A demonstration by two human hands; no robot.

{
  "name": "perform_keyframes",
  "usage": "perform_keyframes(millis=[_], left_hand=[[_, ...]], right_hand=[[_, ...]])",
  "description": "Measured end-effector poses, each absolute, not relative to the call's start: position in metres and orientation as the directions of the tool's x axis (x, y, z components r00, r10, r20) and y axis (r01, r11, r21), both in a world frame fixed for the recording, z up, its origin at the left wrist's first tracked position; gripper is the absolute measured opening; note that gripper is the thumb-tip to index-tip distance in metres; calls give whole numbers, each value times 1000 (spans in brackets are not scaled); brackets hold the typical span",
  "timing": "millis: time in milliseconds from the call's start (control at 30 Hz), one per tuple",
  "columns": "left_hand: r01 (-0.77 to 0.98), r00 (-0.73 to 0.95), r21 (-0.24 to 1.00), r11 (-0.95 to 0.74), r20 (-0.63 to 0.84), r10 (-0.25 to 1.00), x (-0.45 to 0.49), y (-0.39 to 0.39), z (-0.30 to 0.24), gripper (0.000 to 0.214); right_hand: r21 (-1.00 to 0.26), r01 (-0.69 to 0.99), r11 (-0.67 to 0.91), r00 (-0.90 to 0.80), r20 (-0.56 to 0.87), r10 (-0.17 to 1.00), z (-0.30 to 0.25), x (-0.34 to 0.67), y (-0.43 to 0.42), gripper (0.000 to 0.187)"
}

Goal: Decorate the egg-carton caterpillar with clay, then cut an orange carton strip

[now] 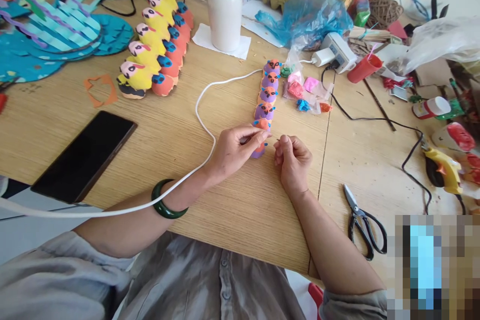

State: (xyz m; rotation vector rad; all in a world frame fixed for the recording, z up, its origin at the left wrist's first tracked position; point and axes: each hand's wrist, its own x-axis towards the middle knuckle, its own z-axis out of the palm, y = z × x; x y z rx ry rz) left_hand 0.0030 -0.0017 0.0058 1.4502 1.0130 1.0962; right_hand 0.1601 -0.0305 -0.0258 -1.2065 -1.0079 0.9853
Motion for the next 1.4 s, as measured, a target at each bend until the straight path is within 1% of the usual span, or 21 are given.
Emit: perform_keyframes(millis=[100, 200, 300, 467, 567, 633, 700, 800, 933, 1033, 1133, 1200, 1333, 1400], left_hand=[[46, 271, 986, -163, 145, 952, 3, -2, 3, 25], [89, 288, 963, -253, 219, 932, 3, -2, 1, 26], [109, 297, 937, -331, 287, 911, 3, -3, -1, 21], [98, 299, 922, -374, 331, 895, 3, -4, -3, 12], [116, 274, 910, -398, 356, 893, 3, -3, -2, 11], [119, 260, 901, -418, 378, 889, 3, -3, -1, 9], [117, 255, 894, -433, 394, 883, 3, -2, -1, 7], [114, 266, 894, -433, 392, 881, 2, -2, -1, 8], [105, 282, 920, -378, 337, 898, 2, -3, 0, 19], [98, 245, 939, -329, 297, 923, 1, -1, 2, 21], [97, 228, 947, -305, 278, 933, 1, 0, 4, 20], [94, 228, 950, -299, 271, 935, 1, 0, 3, 20], [94, 234, 947, -306, 278, 932, 2, -1, 2, 20], [100, 232, 946, -308, 279, 932, 2, -1, 2, 20]], right_hand=[[-993, -46, 105, 260, 89, 961, -26, 160, -31, 39], [-991, -57, 122, 236, 105, 966, -25, 160, -30, 41], [-986, -72, 148, 214, 130, 968, -24, 160, -31, 42], [-988, -50, 144, 155, 135, 979, -23, 160, -33, 42], [-987, -81, 138, 109, 129, 986, -23, 160, -33, 45], [-988, -84, 128, 100, 120, 988, -22, 160, -33, 47], [-991, -57, 121, 116, 113, 987, -22, 159, -33, 45], [-992, -31, 125, 164, 118, 979, -20, 158, -33, 36], [-986, -105, 132, 208, 108, 972, -20, 158, -32, 27], [-983, -143, 115, 227, 81, 971, -22, 158, -30, 30], [-983, -139, 117, 243, 80, 967, -23, 159, -29, 32], [-983, -138, 120, 241, 84, 967, -23, 159, -29, 30], [-987, -121, 102, 243, 70, 967, -24, 159, -30, 35], [-988, -121, 101, 252, 68, 965, -24, 160, -30, 34]])
